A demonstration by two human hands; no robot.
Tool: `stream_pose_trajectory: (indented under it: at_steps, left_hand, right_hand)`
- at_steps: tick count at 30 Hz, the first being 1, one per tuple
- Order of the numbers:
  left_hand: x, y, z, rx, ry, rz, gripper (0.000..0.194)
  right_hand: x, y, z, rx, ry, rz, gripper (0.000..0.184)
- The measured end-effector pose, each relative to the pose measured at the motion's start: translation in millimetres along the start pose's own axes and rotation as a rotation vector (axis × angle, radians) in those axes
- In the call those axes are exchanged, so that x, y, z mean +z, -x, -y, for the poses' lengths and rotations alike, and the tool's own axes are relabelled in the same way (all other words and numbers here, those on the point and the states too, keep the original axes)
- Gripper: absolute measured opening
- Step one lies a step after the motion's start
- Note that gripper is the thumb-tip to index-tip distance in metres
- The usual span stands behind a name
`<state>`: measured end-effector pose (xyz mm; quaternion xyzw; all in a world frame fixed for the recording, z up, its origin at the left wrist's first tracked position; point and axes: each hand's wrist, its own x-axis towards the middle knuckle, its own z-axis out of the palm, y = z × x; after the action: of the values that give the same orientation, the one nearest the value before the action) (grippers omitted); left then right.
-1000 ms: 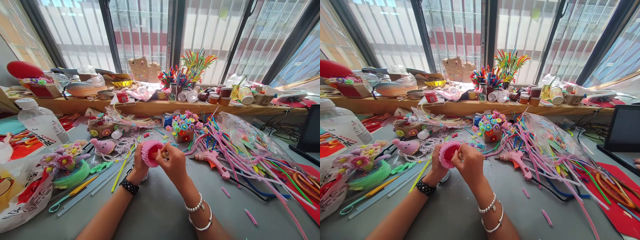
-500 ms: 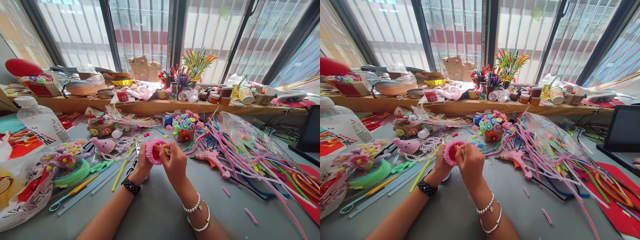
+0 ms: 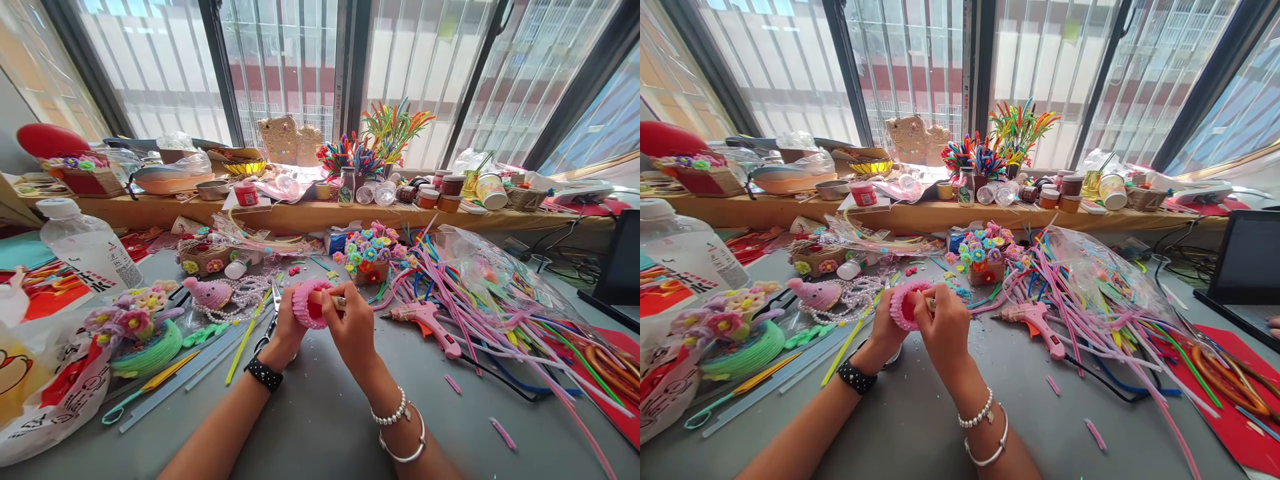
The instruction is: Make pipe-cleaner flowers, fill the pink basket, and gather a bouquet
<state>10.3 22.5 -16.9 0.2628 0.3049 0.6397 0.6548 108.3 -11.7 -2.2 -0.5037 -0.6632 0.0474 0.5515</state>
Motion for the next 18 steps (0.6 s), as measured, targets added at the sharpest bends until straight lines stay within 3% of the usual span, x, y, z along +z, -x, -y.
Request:
stream_pose_trajectory:
  at_steps: [5,13,18]
  left_hand:
    - [-0.1,0.5,0.3,-0.014,0.004,0.013,0.016]
    - [0.8,4.8,-1.3,0.092,-0.045,0.011,0.017]
    - [-0.5,2.0,-5.7,0.175,-0.031,-0.091,0.019]
  right_hand:
    - [2.5,0.8,-0.6,-0.007,-0.014,-0.001,0.011]
    - [4.2,0.8,-5.6,0.051,0.024,-0.068,0.010]
    - [2.3,1.6,-3.9,0.076,-0.009,-0.119,0.010]
